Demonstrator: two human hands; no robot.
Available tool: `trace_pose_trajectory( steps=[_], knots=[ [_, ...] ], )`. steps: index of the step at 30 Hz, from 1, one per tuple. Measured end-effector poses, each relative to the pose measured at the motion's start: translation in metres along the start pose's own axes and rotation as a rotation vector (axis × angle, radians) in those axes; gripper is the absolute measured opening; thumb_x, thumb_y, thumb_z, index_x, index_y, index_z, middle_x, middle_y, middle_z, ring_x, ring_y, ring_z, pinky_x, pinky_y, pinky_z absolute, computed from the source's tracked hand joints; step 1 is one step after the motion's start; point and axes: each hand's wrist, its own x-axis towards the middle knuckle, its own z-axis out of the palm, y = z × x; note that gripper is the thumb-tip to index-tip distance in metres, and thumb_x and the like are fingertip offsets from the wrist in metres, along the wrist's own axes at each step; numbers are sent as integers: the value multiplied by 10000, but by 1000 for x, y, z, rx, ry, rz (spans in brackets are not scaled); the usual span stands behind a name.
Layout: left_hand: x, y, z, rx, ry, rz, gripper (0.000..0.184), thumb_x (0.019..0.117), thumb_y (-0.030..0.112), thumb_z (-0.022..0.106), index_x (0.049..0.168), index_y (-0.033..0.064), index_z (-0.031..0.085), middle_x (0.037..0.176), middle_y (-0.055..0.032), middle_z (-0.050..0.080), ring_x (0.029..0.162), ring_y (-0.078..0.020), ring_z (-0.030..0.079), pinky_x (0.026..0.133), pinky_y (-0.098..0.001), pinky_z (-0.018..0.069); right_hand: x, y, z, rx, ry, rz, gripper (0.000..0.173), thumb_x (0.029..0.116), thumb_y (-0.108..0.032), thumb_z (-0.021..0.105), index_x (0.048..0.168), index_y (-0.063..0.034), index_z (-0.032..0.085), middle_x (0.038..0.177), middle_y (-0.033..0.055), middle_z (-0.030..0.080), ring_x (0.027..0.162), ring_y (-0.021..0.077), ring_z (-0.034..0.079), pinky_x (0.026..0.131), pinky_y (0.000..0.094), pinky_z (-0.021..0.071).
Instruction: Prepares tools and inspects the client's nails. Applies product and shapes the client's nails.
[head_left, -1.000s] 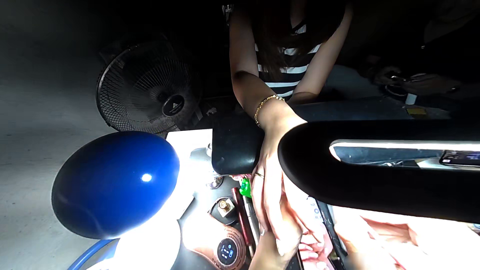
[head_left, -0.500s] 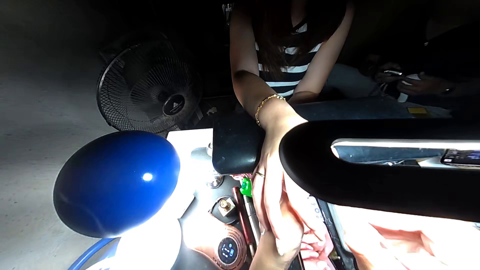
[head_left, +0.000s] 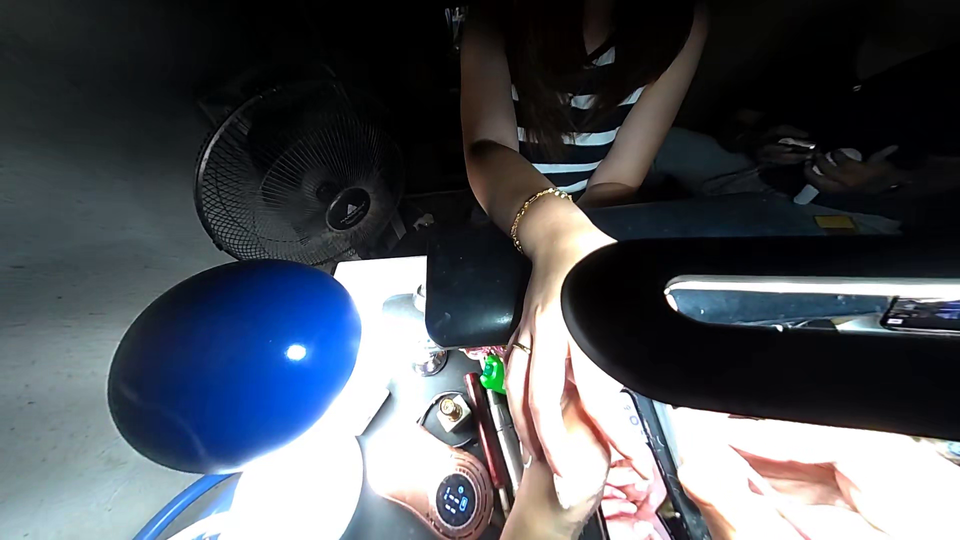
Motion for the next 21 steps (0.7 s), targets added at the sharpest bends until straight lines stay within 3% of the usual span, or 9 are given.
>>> trace_pose_trajectory(
  steps=[3,12,14,18,21],
  knots=[
    [-1,4,2,18,-18,3,115,1022,154,594,1044,101,693,901,4,730,835,-58,705,801,-225,570,-1,0,-1,5,-8,6,126,950,-249,714,982,-147,647,971,-117,700,954,-62,653,836,117,549],
    [0,-2,1,40,39,21,98,1007,144,616,1062,90,676,881,-8,733,799,-74,717,765,-241,589,0,0,1,9,4,6,123,955,-260,718,983,-163,647,956,-130,695,943,-61,656,833,120,555],
    [-1,-1,0,59,22,22,109,1009,151,614,1086,100,671,930,4,731,868,-63,707,815,-233,574,0,0,0,5,-7,8,129,954,-267,721,992,-171,645,972,-139,688,965,-68,646,855,119,544],
    [0,-1,5,50,87,-2,74,997,101,603,1017,86,673,828,-2,725,750,-68,714,722,-226,592,1,1,1,-3,10,-2,124,943,-266,732,968,-174,652,960,-140,688,954,-66,645,848,122,546],
    [-1,1,0,11,-21,-37,94,987,89,624,1006,78,716,826,-9,733,763,-63,713,748,-230,584,0,2,1,0,11,0,127,938,-274,738,978,-178,665,973,-151,701,967,-67,653,858,122,551]
  ],
)
